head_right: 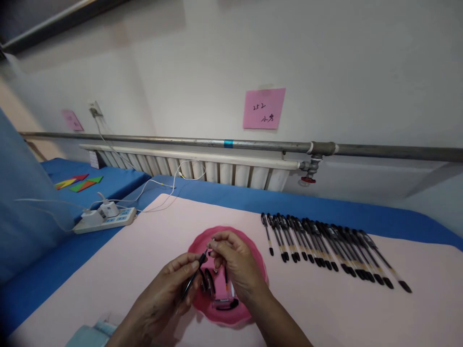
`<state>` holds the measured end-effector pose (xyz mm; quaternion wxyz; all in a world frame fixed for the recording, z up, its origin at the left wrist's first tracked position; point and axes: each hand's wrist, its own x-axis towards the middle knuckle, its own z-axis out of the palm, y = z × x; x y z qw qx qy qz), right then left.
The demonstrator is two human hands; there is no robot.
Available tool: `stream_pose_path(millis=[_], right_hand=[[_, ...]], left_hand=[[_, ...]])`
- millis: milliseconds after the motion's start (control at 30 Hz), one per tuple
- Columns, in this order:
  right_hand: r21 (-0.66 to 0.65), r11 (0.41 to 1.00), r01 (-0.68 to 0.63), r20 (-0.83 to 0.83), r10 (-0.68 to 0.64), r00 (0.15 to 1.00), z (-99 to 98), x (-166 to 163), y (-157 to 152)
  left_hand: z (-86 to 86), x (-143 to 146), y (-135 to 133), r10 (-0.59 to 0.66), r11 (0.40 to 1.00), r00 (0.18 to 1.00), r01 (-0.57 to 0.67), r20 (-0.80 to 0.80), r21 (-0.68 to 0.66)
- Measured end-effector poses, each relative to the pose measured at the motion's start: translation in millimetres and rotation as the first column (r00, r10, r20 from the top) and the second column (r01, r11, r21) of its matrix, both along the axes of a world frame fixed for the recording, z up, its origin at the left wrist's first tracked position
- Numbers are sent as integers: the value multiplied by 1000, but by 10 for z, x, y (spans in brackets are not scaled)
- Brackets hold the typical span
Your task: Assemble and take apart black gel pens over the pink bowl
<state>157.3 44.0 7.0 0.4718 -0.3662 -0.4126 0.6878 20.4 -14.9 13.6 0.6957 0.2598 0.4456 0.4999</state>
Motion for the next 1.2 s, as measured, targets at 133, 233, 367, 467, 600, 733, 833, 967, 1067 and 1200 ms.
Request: stream_pose_path(millis=[133, 233, 367, 467, 600, 733, 833, 967, 1067, 1200], right_hand=[[-7, 999, -33, 11, 33, 999, 24, -17, -26], [-26, 998, -53, 1, 53, 999, 38, -27, -50], [-132, 988, -83, -47, 77, 996, 35, -36, -59], [-181, 977, -111, -80, 98, 992, 24, -43, -58], [-159, 980, -124, -66, 114, 991, 13, -54, -61], [-151, 979, -136, -77, 125, 989, 10, -61, -61], [-137, 981, -138, -63, 131, 989, 13, -59, -61], [-108, 988, -107, -2, 108, 994, 3, -69, -78], [-104, 991, -89, -6, 89, 996, -12, -93, -99], [-118, 985, -127, -106, 114, 988, -15, -122, -111]], left_hand=[[-6, -1, 1, 0, 1000, 1000, 0, 3, 4], [-14, -7, 1, 9, 1000, 1000, -9, -1, -5], [-27, -13, 8, 0, 1000, 1000, 1, -18, 29], [-30, -12, 11, -5, 999, 1000, 6, -20, 31], [-21, -10, 3, -2, 1000, 1000, 2, -22, 23], [-7, -18, -18, -25, 999, 999, 26, 43, -21], [14, -14, -15, -35, 999, 997, 37, 65, -34], [36, 23, 20, 8, 1000, 996, -8, -86, 5], [27, 50, 33, 28, 999, 989, -24, -148, 27], [-7, 47, 23, 38, 999, 999, -37, -33, 34]])
